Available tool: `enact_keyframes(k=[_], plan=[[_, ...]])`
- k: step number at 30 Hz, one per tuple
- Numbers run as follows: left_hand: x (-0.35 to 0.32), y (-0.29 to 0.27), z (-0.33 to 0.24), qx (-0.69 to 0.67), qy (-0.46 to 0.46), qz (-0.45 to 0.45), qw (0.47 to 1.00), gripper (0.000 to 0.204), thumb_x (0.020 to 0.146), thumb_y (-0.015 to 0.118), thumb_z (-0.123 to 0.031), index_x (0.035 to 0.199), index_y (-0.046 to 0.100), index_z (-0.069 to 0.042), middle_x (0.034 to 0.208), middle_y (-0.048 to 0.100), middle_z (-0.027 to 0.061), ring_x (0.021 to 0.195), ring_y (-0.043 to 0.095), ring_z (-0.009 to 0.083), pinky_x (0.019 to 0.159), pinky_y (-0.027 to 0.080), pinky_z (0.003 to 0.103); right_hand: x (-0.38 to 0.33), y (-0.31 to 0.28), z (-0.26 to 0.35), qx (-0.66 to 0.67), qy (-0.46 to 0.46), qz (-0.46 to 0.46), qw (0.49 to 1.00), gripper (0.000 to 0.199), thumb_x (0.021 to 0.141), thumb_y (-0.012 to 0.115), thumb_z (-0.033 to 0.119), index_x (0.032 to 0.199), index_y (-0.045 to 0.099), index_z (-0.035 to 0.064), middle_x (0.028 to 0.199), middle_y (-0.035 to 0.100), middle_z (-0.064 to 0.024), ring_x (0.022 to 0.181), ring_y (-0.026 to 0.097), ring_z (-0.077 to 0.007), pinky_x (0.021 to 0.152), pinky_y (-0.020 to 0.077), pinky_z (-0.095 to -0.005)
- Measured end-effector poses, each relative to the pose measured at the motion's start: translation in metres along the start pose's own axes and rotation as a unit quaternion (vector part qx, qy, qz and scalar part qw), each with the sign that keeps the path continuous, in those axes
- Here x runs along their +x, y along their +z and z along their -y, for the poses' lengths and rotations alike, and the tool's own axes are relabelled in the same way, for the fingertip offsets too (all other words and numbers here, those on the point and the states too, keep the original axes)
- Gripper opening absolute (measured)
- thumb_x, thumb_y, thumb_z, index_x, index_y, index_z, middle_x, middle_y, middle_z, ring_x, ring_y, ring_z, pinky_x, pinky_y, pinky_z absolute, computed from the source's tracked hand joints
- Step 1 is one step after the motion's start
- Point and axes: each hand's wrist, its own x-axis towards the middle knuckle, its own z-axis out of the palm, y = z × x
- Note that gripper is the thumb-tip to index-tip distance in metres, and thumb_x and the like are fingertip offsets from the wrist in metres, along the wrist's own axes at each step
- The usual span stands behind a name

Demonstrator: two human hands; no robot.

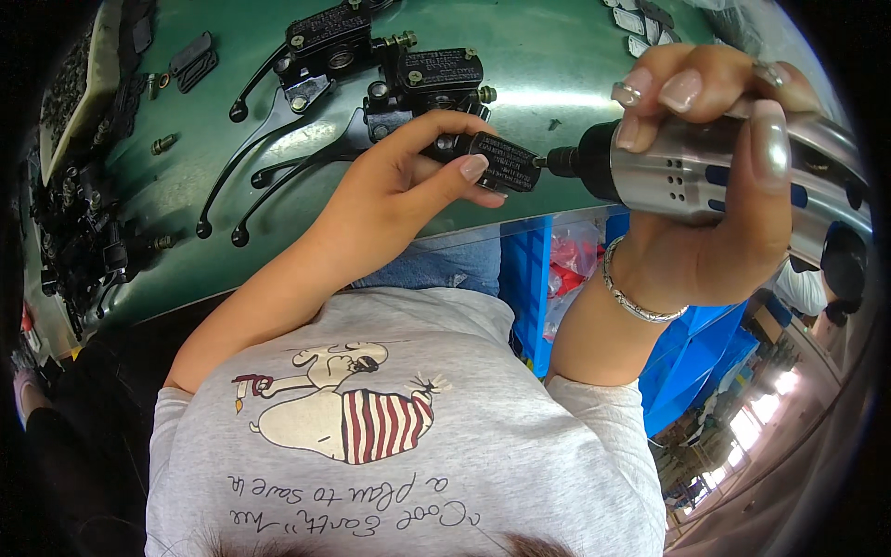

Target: Assembling mechanical brake lever components using hands and an electric screwdriver at a factory workstation.

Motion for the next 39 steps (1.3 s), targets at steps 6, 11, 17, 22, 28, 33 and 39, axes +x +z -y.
enact_keyframes(k=[6, 11, 17, 22, 28, 33, 39], plan=[[-0.002, 0.000, 0.000, -0.003, 0.014, 0.007, 1.000, 0.032, 0.101, 0.058, -0.020, 0.129, 0.052, -0.006, 0.091, 0.074, 0.0102, 0.095, 0.070, 0.0133, 0.082, 0.045, 0.021, -0.005, -0.006, -0.003, 0.089, -0.024, -0.009, 0.996, 0.032, 0.100, 0.040, 0.019, 0.125, 0.055, 0.0062, 0.099, 0.059, -0.0174, 0.089, 0.056, -0.0316, 0.067, 0.0497, -0.0339], [0.000, 0.001, 0.000, -0.002, 0.009, 0.010, 1.000, 0.033, 0.102, 0.056, -0.023, 0.130, 0.050, -0.007, 0.094, 0.074, 0.0121, 0.095, 0.070, 0.0156, 0.083, 0.046, 0.022, 0.002, -0.001, -0.009, 0.088, -0.023, -0.019, 0.996, 0.031, 0.100, 0.038, 0.021, 0.117, 0.056, 0.0018, 0.098, 0.059, -0.0174, 0.085, 0.057, -0.0294, 0.068, 0.0490, -0.0329], [-0.002, 0.004, -0.002, -0.066, -0.005, -0.089, 0.994, 0.039, 0.098, 0.063, -0.029, 0.130, 0.053, -0.010, 0.090, 0.073, 0.0103, 0.082, 0.069, 0.0131, 0.067, 0.048, 0.025, 0.017, -0.010, -0.032, -0.001, 0.020, -0.057, 0.998, 0.029, 0.096, 0.044, 0.023, 0.104, 0.056, -0.0029, 0.094, 0.055, -0.0139, 0.090, 0.054, -0.0255, 0.073, 0.0458, -0.0326], [0.004, -0.016, 0.000, -0.089, -0.019, -0.120, 0.989, 0.039, 0.098, 0.061, -0.030, 0.132, 0.052, -0.012, 0.096, 0.073, 0.0121, 0.084, 0.070, 0.0172, 0.065, 0.052, 0.029, 0.040, 0.027, -0.058, -0.046, -0.017, -0.109, 0.993, 0.035, 0.089, 0.068, 0.022, 0.114, 0.057, -0.0007, 0.083, 0.061, -0.0077, 0.072, 0.066, -0.0195, 0.073, 0.0554, -0.0320], [-0.009, -0.025, -0.024, 0.154, -0.003, -0.186, 0.970, 0.041, 0.092, 0.069, -0.023, 0.130, 0.056, -0.011, 0.095, 0.072, 0.0102, 0.078, 0.070, 0.0187, 0.065, 0.052, 0.028, 0.051, 0.024, -0.076, 0.012, 0.002, -0.123, 0.992, 0.026, 0.092, 0.064, 0.020, 0.109, 0.059, 0.0007, 0.082, 0.064, -0.0085, 0.071, 0.067, -0.0184, 0.059, 0.0537, -0.0281], [0.010, -0.045, -0.021, 0.576, 0.334, -0.199, 0.719, 0.038, 0.082, 0.076, -0.018, 0.117, 0.065, -0.009, 0.093, 0.070, 0.0088, 0.083, 0.067, 0.0239, 0.074, 0.052, 0.032, 0.040, 0.028, -0.080, 0.030, -0.017, -0.125, 0.992, 0.023, 0.091, 0.065, 0.018, 0.108, 0.060, 0.0021, 0.081, 0.066, -0.0079, 0.070, 0.068, -0.0181, 0.054, 0.0511, -0.0257], [0.014, -0.039, 0.004, 0.508, 0.340, -0.199, 0.766, 0.033, 0.077, 0.079, -0.016, 0.108, 0.070, -0.008, 0.096, 0.070, 0.0089, 0.094, 0.065, 0.0286, 0.084, 0.051, 0.037, 0.033, 0.031, -0.072, 0.057, -0.020, -0.127, 0.990, 0.024, 0.089, 0.068, 0.018, 0.107, 0.061, 0.0029, 0.081, 0.067, -0.0076, 0.070, 0.068, -0.0177, 0.055, 0.0511, -0.0255]])
